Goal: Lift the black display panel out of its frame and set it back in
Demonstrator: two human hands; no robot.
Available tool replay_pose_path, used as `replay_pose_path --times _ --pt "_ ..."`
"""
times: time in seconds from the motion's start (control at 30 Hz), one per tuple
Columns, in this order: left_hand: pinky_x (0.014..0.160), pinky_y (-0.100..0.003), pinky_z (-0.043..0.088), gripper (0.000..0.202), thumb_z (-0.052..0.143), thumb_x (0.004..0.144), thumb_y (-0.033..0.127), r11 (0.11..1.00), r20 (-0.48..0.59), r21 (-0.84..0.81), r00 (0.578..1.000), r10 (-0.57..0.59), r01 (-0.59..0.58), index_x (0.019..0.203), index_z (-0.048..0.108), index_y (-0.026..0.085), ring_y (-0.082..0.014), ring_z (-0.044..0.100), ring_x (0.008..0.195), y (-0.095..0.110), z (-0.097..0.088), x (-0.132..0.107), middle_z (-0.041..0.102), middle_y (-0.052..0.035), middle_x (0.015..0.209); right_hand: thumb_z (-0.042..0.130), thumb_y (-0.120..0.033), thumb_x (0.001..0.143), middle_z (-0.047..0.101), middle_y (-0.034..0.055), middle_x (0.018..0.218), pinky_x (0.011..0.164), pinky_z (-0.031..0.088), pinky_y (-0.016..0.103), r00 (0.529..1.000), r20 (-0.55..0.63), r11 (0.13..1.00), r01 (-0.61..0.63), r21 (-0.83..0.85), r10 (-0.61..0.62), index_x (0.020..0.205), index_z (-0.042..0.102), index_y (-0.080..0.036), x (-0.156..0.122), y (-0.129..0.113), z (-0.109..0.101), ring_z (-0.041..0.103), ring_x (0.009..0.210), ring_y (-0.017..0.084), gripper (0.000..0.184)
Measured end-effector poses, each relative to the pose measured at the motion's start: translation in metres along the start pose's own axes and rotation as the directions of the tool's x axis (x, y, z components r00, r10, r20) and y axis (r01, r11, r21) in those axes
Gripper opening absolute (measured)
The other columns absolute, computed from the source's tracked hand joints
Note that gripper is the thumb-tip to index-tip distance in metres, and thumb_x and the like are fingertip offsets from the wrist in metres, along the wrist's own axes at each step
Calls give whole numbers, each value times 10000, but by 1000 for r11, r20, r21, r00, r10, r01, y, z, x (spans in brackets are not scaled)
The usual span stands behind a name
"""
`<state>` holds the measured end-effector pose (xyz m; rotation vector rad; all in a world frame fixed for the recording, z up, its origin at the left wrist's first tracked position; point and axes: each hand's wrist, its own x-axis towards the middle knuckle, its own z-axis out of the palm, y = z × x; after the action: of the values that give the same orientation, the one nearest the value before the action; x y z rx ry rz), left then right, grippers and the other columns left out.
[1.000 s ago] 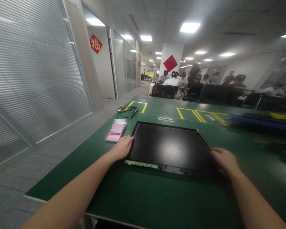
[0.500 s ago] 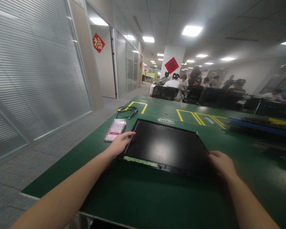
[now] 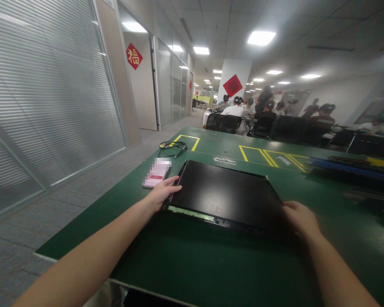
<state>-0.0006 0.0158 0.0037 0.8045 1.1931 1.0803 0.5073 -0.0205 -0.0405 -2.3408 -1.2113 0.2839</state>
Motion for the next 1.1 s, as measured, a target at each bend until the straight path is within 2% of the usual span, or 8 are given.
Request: replay_pose_path --times 0.17,0.33,0.43,0.6,0.73,0.97,1.1 --pt "639 -316 677 993 873 715 -19 1000 35 -19 999 -23 24 1621 492 122 -229 810 636 1 0 -1 876 -100 913 619 -437 794 816 129 1075 727 575 407 1000 -3 1000 10 -9 -10 1083 826 -230 0 0 0 748 939 324 411" --pt "625 -291 669 750 840 723 -30 999 86 -10 996 -37 38 1440 684 126 -216 811 635 1 0 -2 882 -104 967 605 -402 793 820 125 1066 754 571 406 999 -19 999 31 -11 -31 1066 831 -225 -2 -1 0 747 944 314 396" --pt "638 -284 668 662 833 726 -37 1000 101 -9 995 -23 24 1359 737 128 -213 816 662 0 0 -3 883 -106 996 602 -404 800 819 129 1067 745 567 400 999 -26 999 33 -13 -34 1077 831 -220 -3 -2 -1 747 928 308 403" --pt "712 -273 670 684 872 719 -6 999 96 -25 995 28 -26 1370 733 152 -218 837 786 -1 0 -4 875 -108 1098 609 -414 814 819 122 1077 746 564 381 999 -22 1000 27 -15 -27 1091 829 -224 -5 -3 -1 750 955 304 402" --pt "805 -305 675 704 892 726 38 997 112 -39 992 64 -60 1395 728 185 -243 844 883 0 1 -7 867 -107 1153 603 -410 812 820 122 1074 745 569 380 1000 -14 1000 27 -12 -27 1074 833 -230 -4 -3 -1 752 968 306 392" --pt "904 -346 661 724 888 736 65 992 152 -67 982 112 -103 1428 705 167 -283 838 986 2 3 -11 863 -129 1157 616 -424 810 819 122 1049 753 595 405 1000 -5 1000 26 -1 -26 1045 831 -233 -2 -1 0 759 949 322 372" --pt "943 -368 648 663 886 731 88 990 186 -78 974 128 -115 1372 742 184 -297 825 1046 1 3 -10 864 -117 1154 625 -429 815 821 114 1053 774 592 410 999 -17 1000 29 -6 -29 1042 820 -237 -2 -1 1 759 983 333 356"
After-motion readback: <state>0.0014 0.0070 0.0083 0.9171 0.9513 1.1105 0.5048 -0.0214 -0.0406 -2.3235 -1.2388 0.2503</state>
